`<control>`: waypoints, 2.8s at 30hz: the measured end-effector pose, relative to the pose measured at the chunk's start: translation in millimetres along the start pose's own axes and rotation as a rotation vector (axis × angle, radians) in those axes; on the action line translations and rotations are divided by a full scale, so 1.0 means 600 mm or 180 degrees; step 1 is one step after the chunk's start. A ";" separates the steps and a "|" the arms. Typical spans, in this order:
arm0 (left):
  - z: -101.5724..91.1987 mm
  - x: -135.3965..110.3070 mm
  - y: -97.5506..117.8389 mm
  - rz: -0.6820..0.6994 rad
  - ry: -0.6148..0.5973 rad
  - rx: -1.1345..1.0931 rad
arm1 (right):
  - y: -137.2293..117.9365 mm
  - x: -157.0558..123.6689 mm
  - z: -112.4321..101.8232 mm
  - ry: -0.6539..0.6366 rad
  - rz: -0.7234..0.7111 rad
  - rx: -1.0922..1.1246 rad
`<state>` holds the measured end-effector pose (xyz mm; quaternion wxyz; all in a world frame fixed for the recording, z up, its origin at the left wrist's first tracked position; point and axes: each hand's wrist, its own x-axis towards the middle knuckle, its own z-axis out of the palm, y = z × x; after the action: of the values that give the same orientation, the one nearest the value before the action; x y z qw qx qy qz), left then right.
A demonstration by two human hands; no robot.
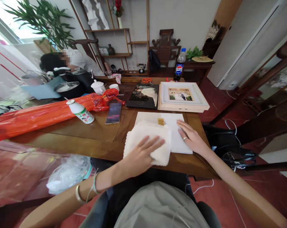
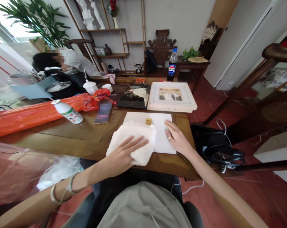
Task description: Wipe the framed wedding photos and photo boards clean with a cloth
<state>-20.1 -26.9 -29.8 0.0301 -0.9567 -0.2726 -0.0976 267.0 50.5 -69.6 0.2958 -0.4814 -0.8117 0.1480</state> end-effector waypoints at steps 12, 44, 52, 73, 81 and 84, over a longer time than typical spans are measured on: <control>0.011 0.061 -0.191 -0.0654 -0.0140 0.0286 | -0.002 -0.001 -0.001 -0.0026 0.0030 0.0018; 0.007 0.057 -0.214 -0.0730 -0.0317 0.0074 | -0.003 0.000 0.000 0.0062 -0.0022 0.0163; -0.023 -0.016 -0.086 -0.0350 -0.0330 -0.0176 | -0.003 -0.001 0.002 0.0042 -0.0030 0.0148; -0.010 0.052 -0.132 -0.0576 -0.0552 0.0283 | -0.004 0.000 0.000 0.0068 -0.0098 0.0155; -0.021 -0.012 -0.006 -0.0218 -0.0459 -0.0021 | -0.007 0.000 -0.001 0.0016 -0.0044 0.0081; -0.026 -0.005 -0.035 -0.0296 -0.0500 -0.0042 | -0.003 0.000 0.000 0.0058 -0.0085 0.0104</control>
<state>-36.3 -12.4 -15.3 -0.0023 -0.9479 -0.3176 -0.0254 265.8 49.6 -68.4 0.3129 -0.4669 -0.8129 0.1528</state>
